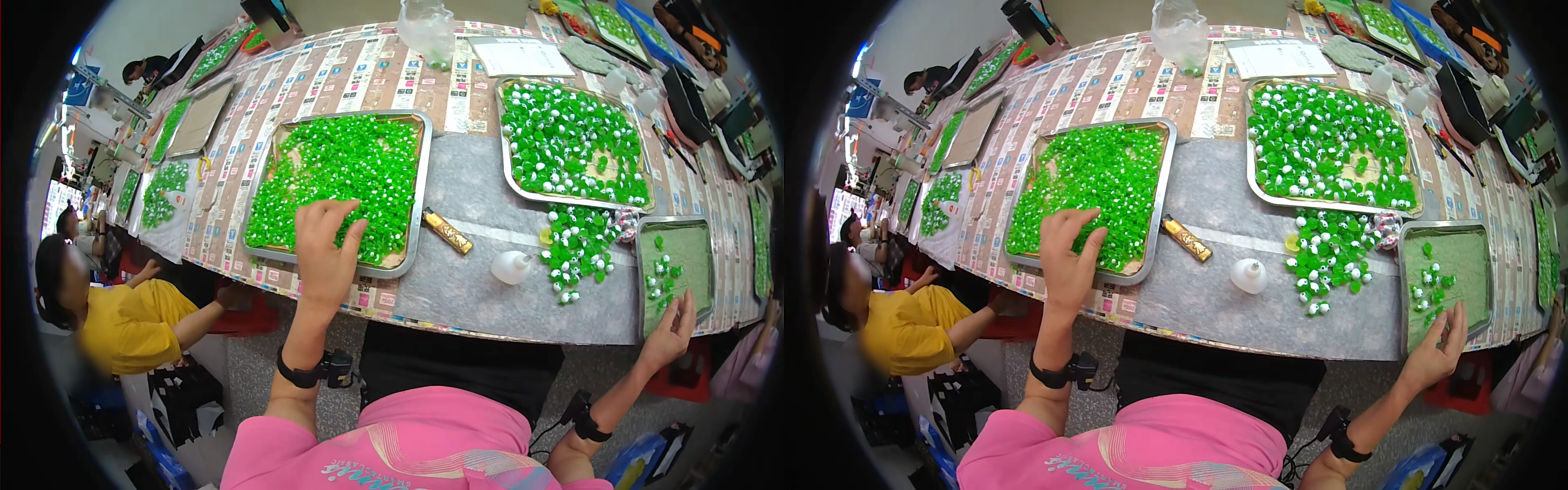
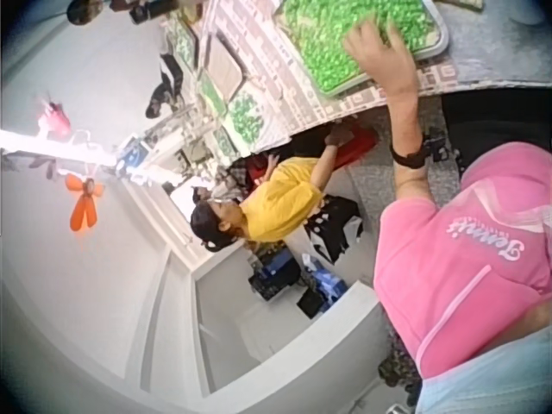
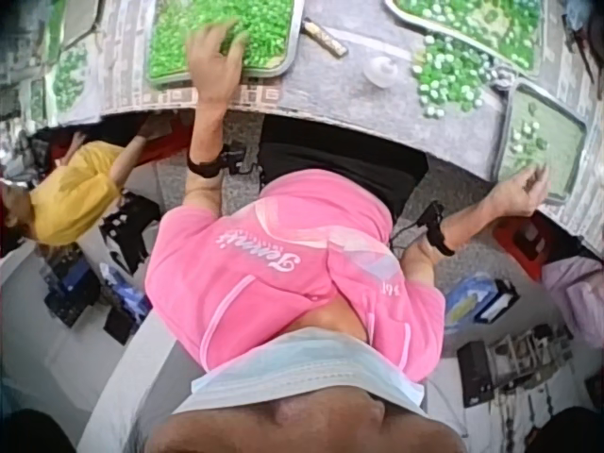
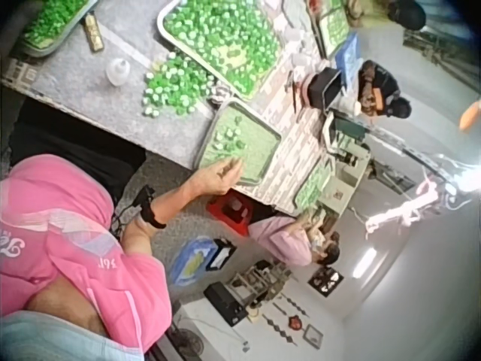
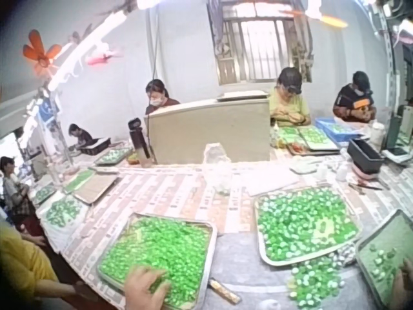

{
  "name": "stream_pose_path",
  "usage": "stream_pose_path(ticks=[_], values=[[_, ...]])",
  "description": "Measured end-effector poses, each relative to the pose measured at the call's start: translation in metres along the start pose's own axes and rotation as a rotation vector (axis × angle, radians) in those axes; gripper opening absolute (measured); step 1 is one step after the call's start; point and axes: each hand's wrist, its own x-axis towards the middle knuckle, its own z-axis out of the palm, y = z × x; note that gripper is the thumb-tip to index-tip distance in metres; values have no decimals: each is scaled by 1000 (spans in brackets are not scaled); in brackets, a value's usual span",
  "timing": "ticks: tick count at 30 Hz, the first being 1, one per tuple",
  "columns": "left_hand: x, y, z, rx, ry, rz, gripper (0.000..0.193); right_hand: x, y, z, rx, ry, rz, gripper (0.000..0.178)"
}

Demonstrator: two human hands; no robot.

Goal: Applying glue and assembling small green and white plastic parts into a finished component.

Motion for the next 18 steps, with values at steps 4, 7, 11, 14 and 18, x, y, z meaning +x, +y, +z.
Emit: stream_pose_path(ticks=[4,7,11,14,18], values=[[11,-2,9,0,10,52,25,-9,-20,6,78,-38,-166,25],[17,-2,19,-15,-18,53,22,-24,-55,7,213,-152,-196,20],[21,-12,26,-60,-39,66,17,-47,-92,8,379,-358,-222,17],[21,-11,25,-74,-41,75,16,-59,-111,10,448,-472,-268,15],[20,-10,25,-113,22,47,16,-70,-128,16,536,-536,-282,14]])
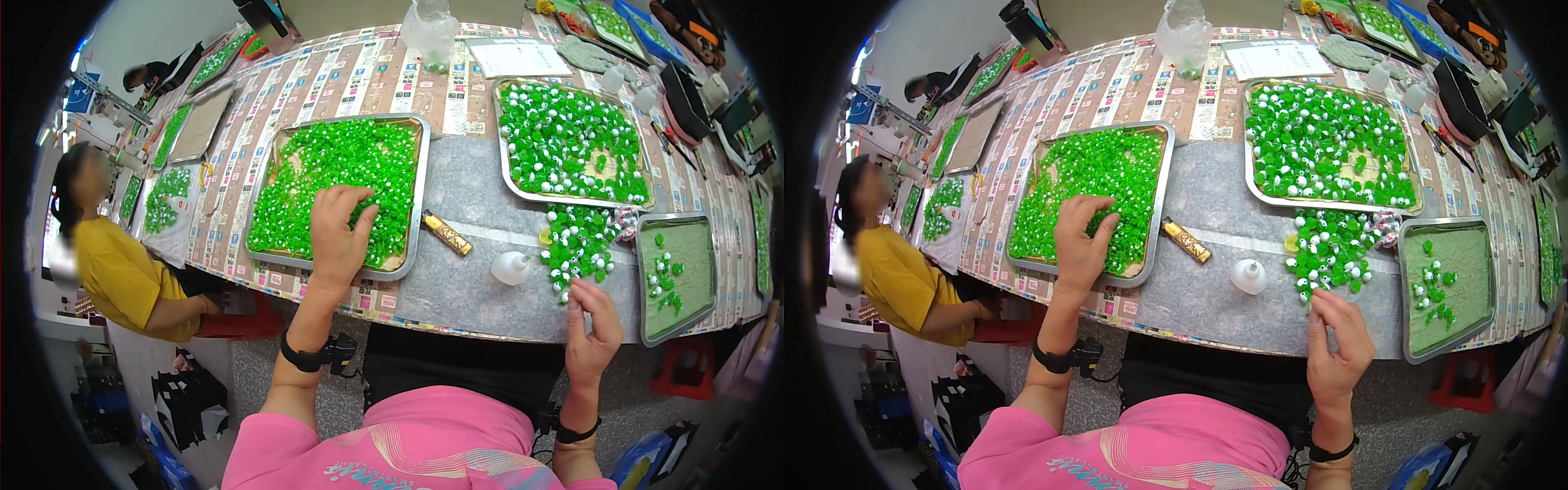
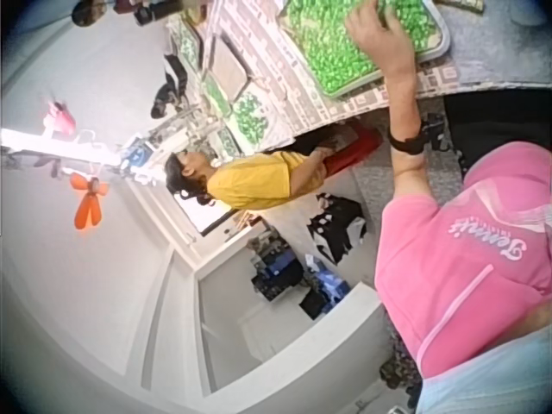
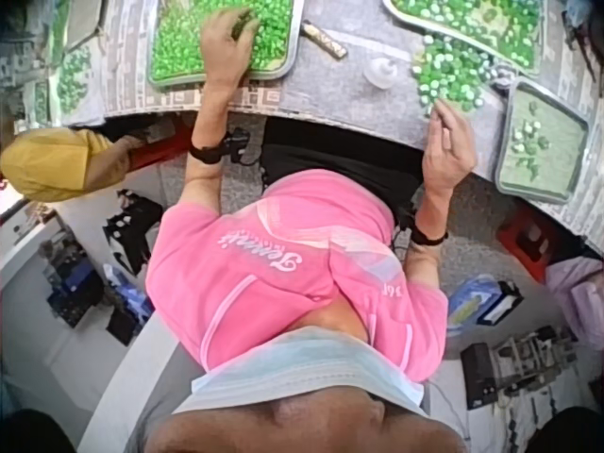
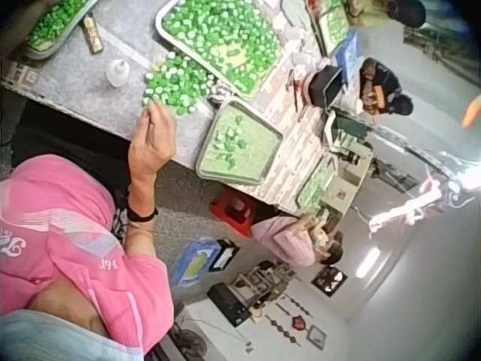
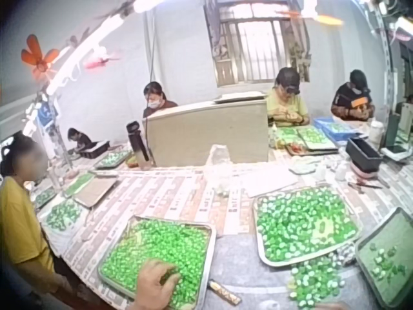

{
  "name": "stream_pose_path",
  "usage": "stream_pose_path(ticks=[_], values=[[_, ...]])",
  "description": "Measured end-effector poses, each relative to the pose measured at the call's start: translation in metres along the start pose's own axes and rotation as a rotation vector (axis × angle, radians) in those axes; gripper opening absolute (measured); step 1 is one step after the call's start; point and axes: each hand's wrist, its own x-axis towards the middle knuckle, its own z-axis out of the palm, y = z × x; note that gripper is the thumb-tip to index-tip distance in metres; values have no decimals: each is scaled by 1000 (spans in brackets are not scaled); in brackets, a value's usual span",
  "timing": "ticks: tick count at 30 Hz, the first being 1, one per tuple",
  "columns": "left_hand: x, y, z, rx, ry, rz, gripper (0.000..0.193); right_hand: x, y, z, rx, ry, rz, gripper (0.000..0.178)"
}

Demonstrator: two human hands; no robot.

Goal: Applying glue and assembling small green and white plastic parts into a finished component.

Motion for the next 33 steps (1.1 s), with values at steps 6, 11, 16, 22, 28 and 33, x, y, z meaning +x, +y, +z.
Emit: stream_pose_path(ticks=[6,11,16,22,28,33], values=[[8,-3,-3,101,-149,117,15,2,-9,8,24,-50,-54,15],[17,4,-13,115,-276,111,12,-4,-8,11,66,-86,-60,17],[9,-6,-10,30,-208,81,10,-7,-7,11,60,-98,-63,17],[3,-4,-12,-4,-109,101,10,-7,-6,12,73,-106,-27,17],[3,-2,-15,129,-246,159,12,-7,-7,15,86,-105,-39,16],[18,5,-21,182,-396,170,10,-10,-7,16,103,-110,-33,16]])
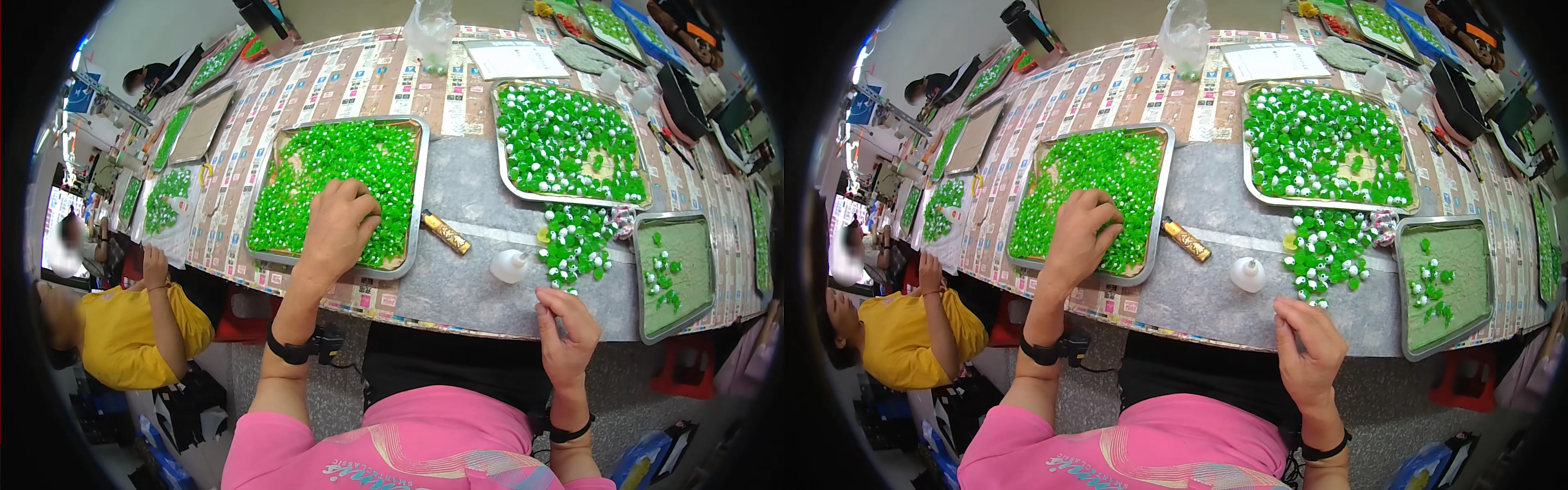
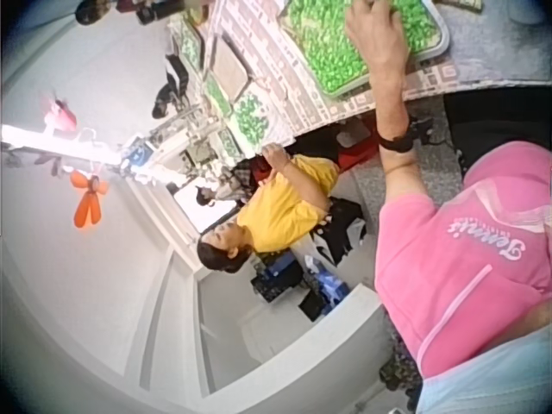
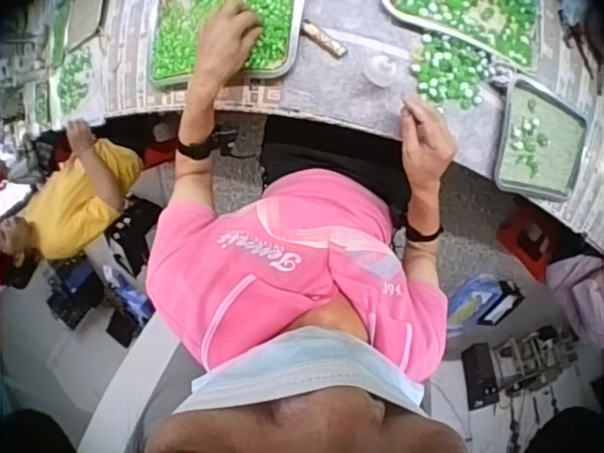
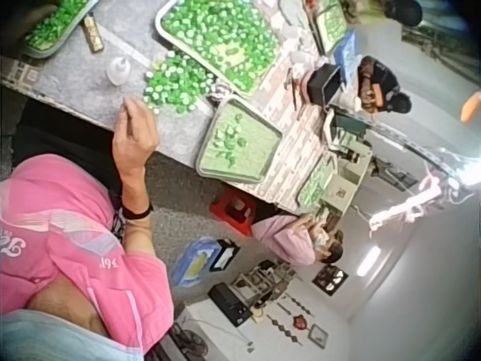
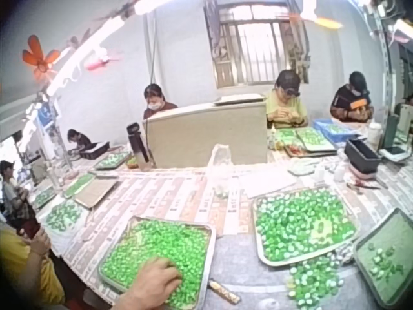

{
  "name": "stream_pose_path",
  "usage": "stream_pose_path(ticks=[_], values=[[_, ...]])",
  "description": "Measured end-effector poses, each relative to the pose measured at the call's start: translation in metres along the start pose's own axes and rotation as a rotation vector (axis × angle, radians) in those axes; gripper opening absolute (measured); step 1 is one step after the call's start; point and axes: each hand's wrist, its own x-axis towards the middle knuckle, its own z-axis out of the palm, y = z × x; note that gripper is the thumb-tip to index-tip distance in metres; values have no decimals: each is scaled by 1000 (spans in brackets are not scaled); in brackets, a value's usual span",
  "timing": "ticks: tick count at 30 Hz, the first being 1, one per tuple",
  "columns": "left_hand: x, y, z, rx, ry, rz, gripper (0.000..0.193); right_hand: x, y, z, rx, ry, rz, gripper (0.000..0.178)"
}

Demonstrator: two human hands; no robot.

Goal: Applying glue and assembling small green and white plastic parts into a finished component.

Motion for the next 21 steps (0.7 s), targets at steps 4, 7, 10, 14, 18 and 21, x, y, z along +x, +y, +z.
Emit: stream_pose_path(ticks=[4,7,10,14,18,21], values=[[-4,-4,8,-48,111,16,12,0,1,-1,-6,3,-8,16],[-11,1,7,-177,262,-14,11,2,2,-1,-7,7,-4,16],[-21,7,9,-590,302,-165,11,5,4,3,-12,18,24,19],[-31,31,9,-1239,161,-366,13,15,-1,9,-54,-22,40,33],[-42,55,15,-1621,-18,-552,21,22,-6,24,-106,-24,25,46],[-51,68,23,-1821,-118,-622,22,23,-8,36,-99,-30,5,50]])
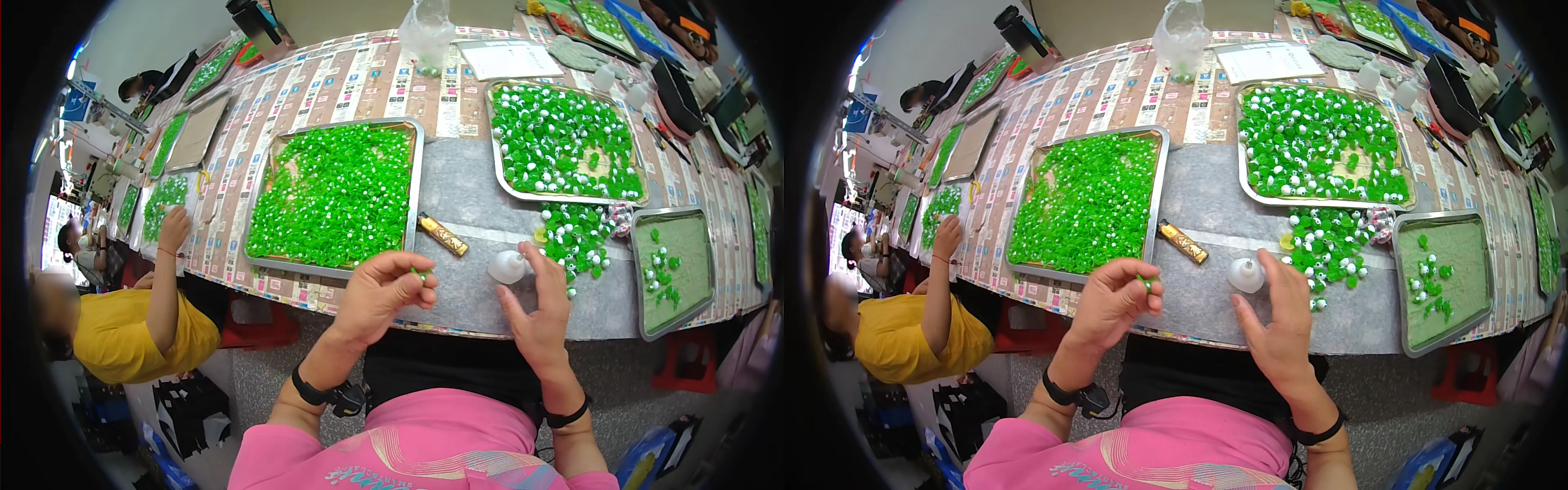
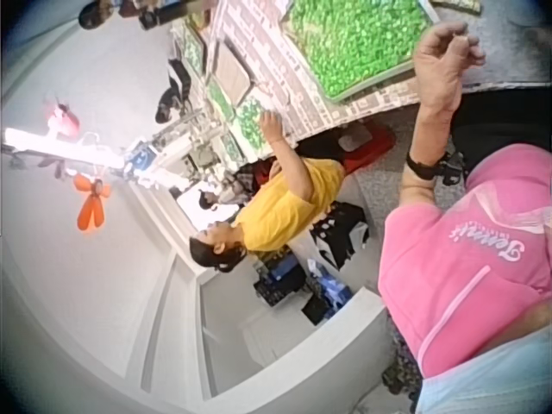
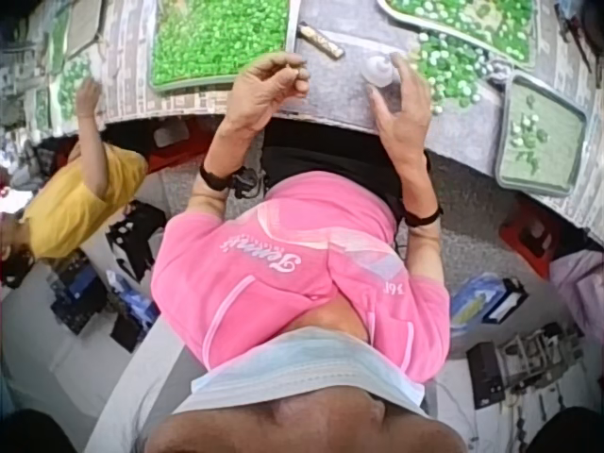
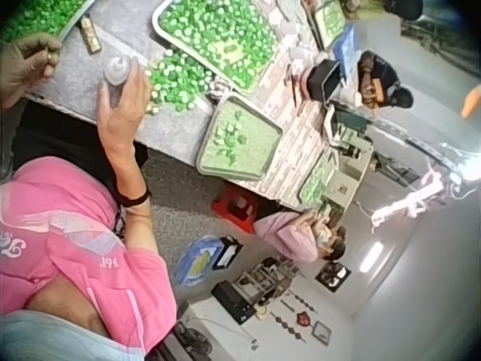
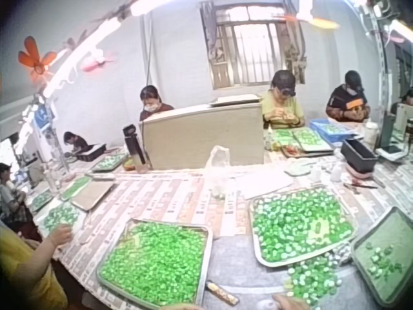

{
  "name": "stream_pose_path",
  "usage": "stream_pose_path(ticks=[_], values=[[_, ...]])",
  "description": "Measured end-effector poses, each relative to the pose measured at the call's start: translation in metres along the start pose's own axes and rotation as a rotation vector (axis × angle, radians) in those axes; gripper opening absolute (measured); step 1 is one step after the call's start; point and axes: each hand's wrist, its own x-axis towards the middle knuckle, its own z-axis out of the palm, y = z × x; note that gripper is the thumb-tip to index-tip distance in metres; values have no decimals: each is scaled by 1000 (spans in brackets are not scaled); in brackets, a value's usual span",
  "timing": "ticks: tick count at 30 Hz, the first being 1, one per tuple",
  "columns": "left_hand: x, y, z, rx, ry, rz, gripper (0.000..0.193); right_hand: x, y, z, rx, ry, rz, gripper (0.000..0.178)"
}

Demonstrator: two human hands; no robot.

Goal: Applying glue and assembling small green and white plastic parts into a finished component.

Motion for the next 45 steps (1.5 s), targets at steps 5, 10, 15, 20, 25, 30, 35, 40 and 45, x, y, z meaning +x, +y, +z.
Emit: stream_pose_path(ticks=[5,10,15,20,25,30,35,40,45], values=[[-2,-9,14,-51,-74,-100,22,-2,12,10,42,-26,-52,50],[-2,-23,17,-47,-107,-108,21,0,13,3,57,-17,-144,49],[-2,-22,29,-36,-3,-235,15,-14,3,-16,329,-25,17,46],[0,-26,35,17,-32,-172,14,-32,8,-39,478,-174,230,49],[2,-34,37,51,-65,-134,14,-39,-1,-54,612,-4,425,48],[3,-41,36,146,-87,-53,15,-42,0,-61,577,74,368,40],[1,-39,38,157,-56,-138,15,-43,3,-59,447,52,185,39],[1,-40,39,137,-46,-159,14,-47,5,-57,395,73,188,38],[0,-42,38,161,-60,-132,14,-48,4,-56,355,80,175,37]])
